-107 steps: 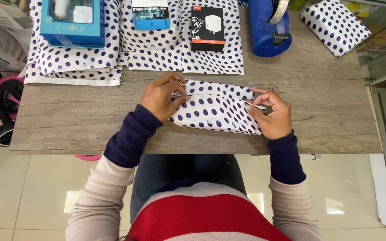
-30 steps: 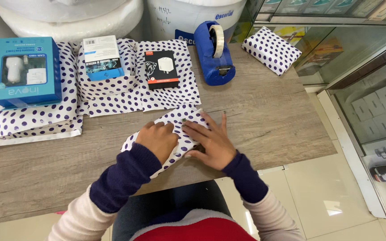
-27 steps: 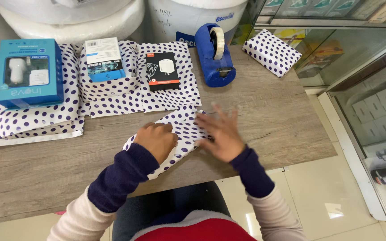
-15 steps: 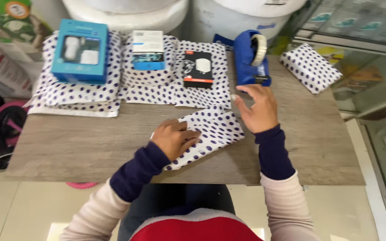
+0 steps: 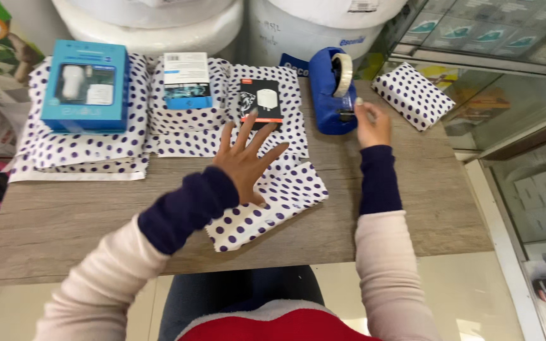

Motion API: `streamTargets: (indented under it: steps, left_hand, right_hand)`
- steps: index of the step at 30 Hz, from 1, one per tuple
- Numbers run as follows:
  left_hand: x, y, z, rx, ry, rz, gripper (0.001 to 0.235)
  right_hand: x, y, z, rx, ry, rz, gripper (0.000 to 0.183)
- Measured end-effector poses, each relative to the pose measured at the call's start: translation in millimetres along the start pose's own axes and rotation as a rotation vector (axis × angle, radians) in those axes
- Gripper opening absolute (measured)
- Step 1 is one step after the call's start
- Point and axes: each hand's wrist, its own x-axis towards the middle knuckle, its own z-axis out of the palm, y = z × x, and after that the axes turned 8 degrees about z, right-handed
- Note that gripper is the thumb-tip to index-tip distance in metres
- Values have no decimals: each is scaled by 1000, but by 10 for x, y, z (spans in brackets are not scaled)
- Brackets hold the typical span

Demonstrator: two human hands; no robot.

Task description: The person wraps several small electronics boxes in patterned paper, securing the edges with pieces of adhesive tape pulled from a dispenser.

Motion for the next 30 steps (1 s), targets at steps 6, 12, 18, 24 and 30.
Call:
streamTargets:
  steps: [6, 12, 18, 24, 30]
  left_hand:
    - [646, 45, 134, 218, -262, 166, 98]
    - [1001, 152, -195, 143, -633, 187, 91]
    - [1662, -192, 614, -104, -229, -10, 79]
    - [2097, -248, 1199, -272, -58, -192, 34]
    - [2097, -248, 1197, -306, -31, -194, 24]
  right_hand:
    - [279, 284, 342, 144, -81, 72, 20]
    - [127, 128, 321, 259, -119, 58, 18]
    - [54, 104, 420, 364, -121, 82, 13]
    - [7, 102, 391, 493, -113, 113, 11]
    - [-294, -178, 269, 858, -144, 258, 10]
